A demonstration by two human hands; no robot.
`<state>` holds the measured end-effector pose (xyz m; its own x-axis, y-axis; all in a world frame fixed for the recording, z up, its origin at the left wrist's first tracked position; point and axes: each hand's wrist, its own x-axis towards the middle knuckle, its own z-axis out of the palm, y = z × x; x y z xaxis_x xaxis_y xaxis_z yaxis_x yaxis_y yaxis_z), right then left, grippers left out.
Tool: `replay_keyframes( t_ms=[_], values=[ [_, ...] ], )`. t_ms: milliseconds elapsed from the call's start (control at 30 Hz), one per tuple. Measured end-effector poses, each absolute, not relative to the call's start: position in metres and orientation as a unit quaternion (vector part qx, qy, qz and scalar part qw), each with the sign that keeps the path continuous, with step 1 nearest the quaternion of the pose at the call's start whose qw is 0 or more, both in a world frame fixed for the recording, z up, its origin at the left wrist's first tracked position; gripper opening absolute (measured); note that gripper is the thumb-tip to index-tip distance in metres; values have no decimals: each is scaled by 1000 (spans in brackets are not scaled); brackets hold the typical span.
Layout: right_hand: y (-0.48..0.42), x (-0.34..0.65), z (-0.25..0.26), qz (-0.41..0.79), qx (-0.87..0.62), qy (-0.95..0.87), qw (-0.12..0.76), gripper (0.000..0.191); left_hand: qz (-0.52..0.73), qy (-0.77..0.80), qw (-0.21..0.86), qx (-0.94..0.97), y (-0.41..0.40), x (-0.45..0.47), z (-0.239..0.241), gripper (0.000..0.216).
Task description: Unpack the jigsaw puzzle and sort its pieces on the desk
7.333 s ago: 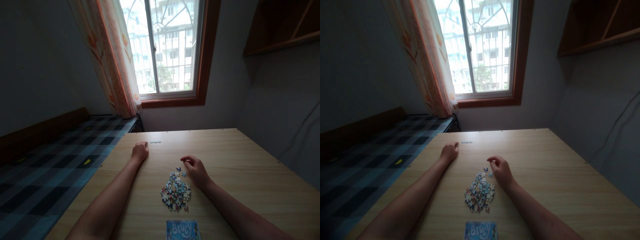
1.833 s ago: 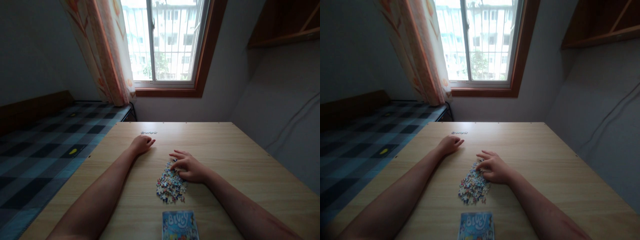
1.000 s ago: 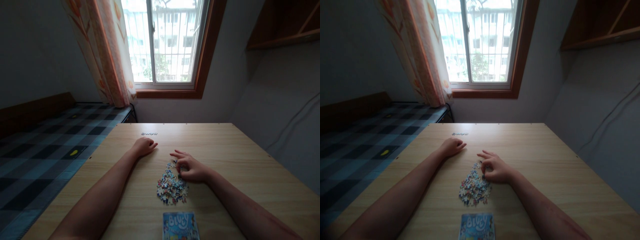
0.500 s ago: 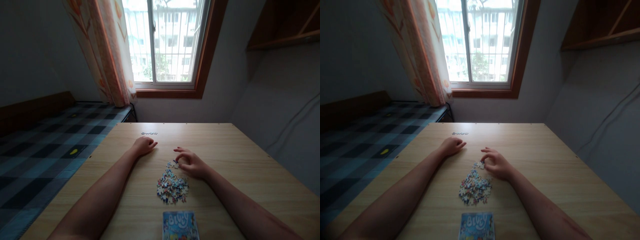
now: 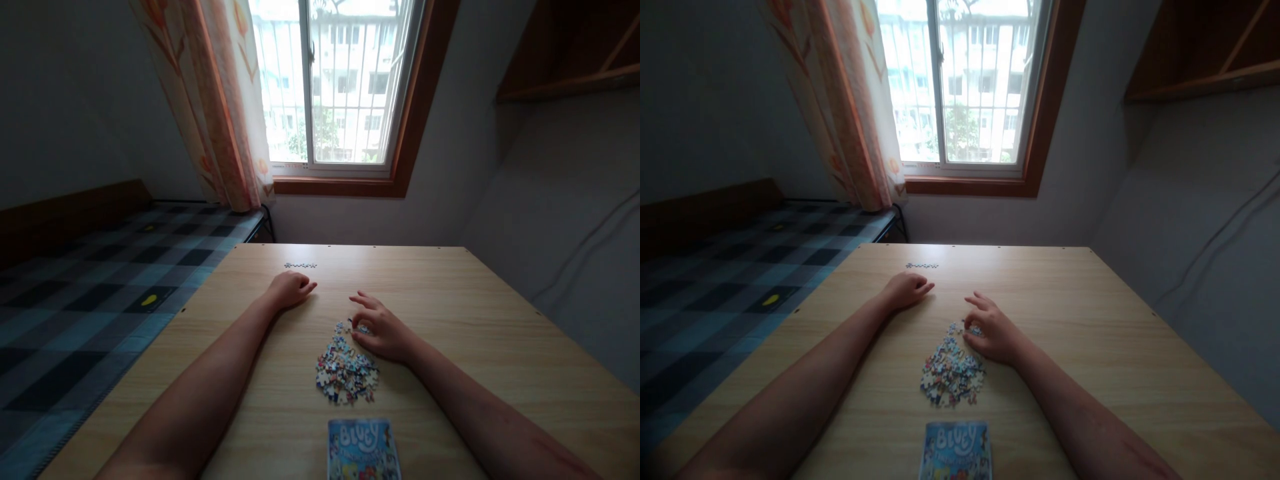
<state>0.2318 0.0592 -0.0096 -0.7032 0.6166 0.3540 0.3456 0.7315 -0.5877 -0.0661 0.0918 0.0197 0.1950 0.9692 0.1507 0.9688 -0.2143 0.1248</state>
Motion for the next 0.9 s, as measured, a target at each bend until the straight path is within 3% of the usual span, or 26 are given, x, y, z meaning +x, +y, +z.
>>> replay_keyframes(
  t_ms=[233, 533, 733, 900],
  values=[
    [59, 231, -10, 240, -282, -887, 276, 16, 97, 628, 2, 772, 91, -66, 20, 51],
    [56, 230, -12, 201, -276, -890, 302, 5, 95, 633, 1, 769, 90, -64, 21, 50],
    [64, 231, -16, 156, -331, -845, 390, 15, 93, 630, 1, 771, 90, -65, 20, 51],
    [81, 232, -21, 135, -426, -820, 357, 22, 103, 627, -3, 772, 92, -66, 17, 51]
  ],
)
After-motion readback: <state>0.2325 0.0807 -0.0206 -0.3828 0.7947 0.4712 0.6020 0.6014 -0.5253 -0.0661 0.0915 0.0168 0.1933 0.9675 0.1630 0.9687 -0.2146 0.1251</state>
